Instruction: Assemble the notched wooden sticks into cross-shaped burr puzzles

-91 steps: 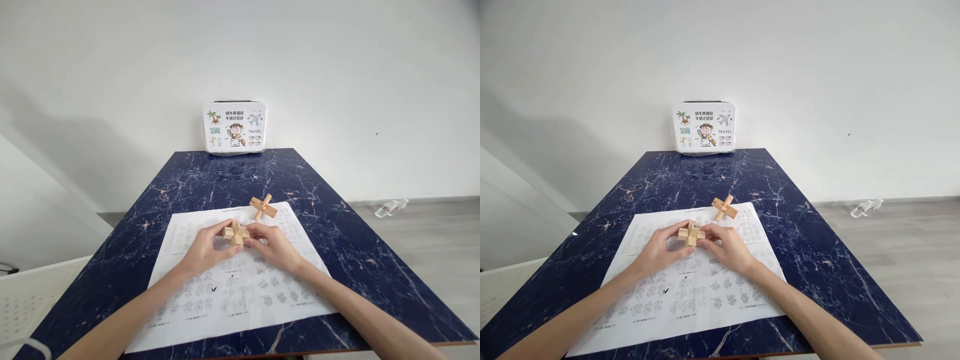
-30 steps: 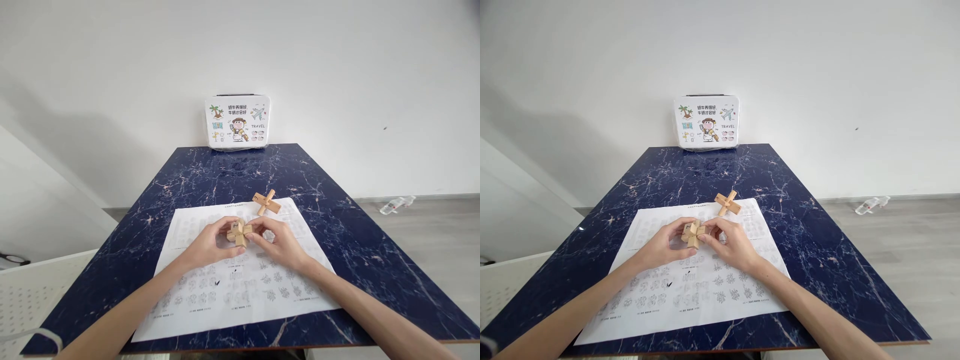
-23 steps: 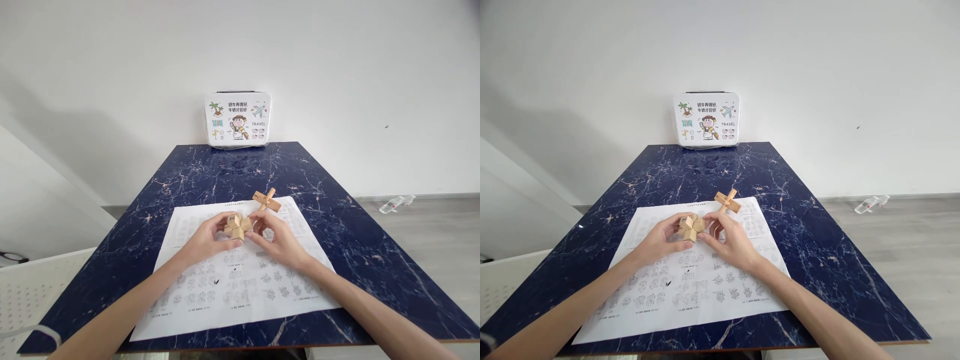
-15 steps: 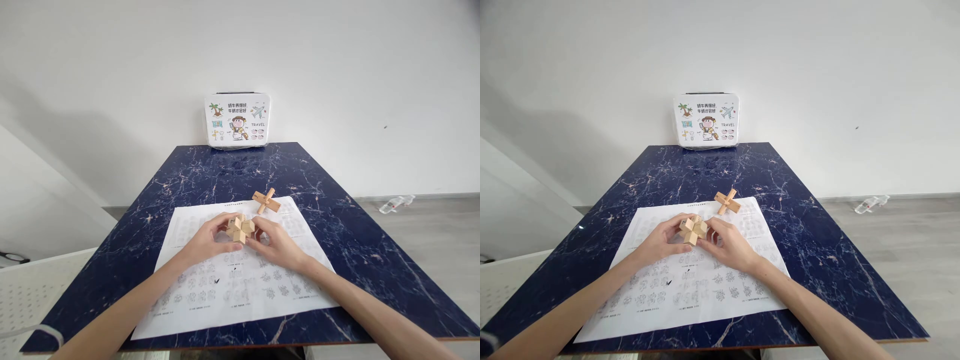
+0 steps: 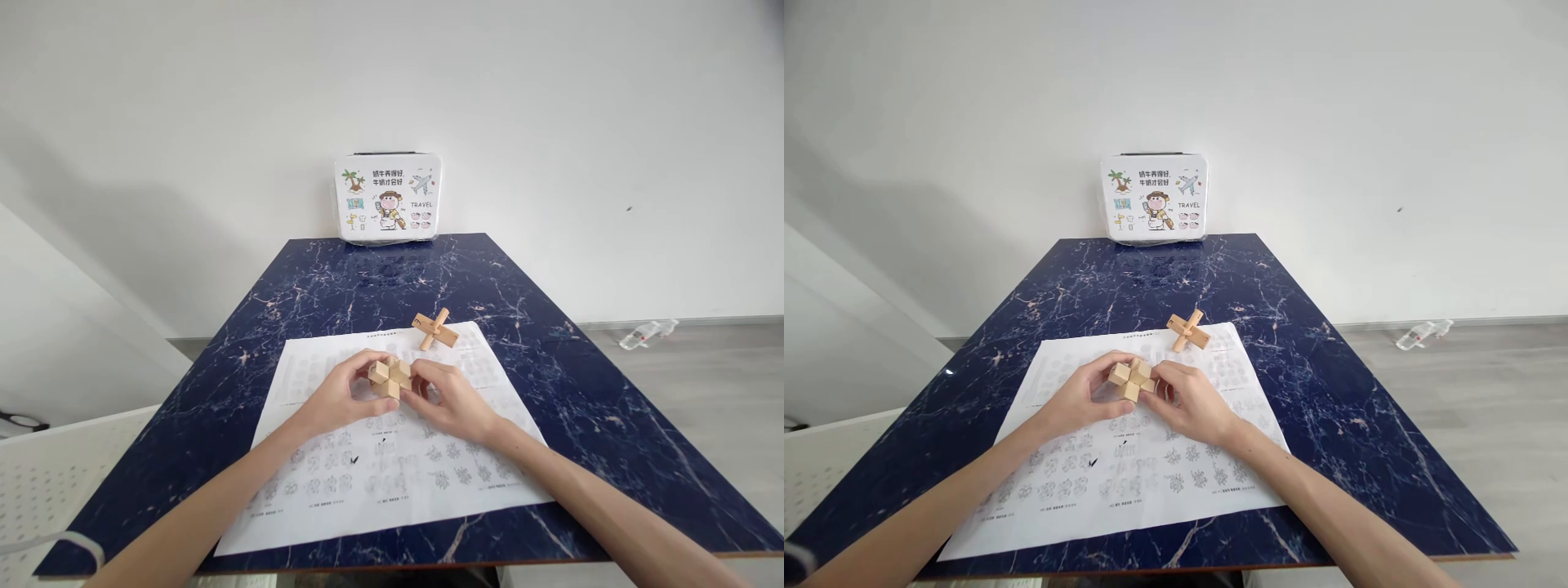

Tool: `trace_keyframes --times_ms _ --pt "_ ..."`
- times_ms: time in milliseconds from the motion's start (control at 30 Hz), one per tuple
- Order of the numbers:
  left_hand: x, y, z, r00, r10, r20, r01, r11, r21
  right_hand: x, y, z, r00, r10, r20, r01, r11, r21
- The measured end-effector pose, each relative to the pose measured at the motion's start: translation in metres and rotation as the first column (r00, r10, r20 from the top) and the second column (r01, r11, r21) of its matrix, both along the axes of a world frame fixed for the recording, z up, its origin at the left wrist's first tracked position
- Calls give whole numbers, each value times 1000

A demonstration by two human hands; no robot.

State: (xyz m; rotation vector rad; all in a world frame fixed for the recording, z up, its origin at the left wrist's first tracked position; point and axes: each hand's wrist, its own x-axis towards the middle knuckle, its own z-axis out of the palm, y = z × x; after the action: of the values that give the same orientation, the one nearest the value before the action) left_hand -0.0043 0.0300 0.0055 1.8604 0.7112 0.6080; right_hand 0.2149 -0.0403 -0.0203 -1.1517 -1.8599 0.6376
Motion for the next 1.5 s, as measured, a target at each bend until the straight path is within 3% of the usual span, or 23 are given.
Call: trace_keyframes --times_ms 667,1033,1500 --pt "1 1 0 1000 16 -14 -15 997 79 1 0 -1 1000 0 -18 0 1000 -27" --pt "1 2 -4 999 15 -33 -12 996 94 4 1 -9 994 -43 101 41 999 21" --pt "1 2 -6 998 -54 14 54 998 -19 6 0 -10 999 -9 49 11 999 -53"
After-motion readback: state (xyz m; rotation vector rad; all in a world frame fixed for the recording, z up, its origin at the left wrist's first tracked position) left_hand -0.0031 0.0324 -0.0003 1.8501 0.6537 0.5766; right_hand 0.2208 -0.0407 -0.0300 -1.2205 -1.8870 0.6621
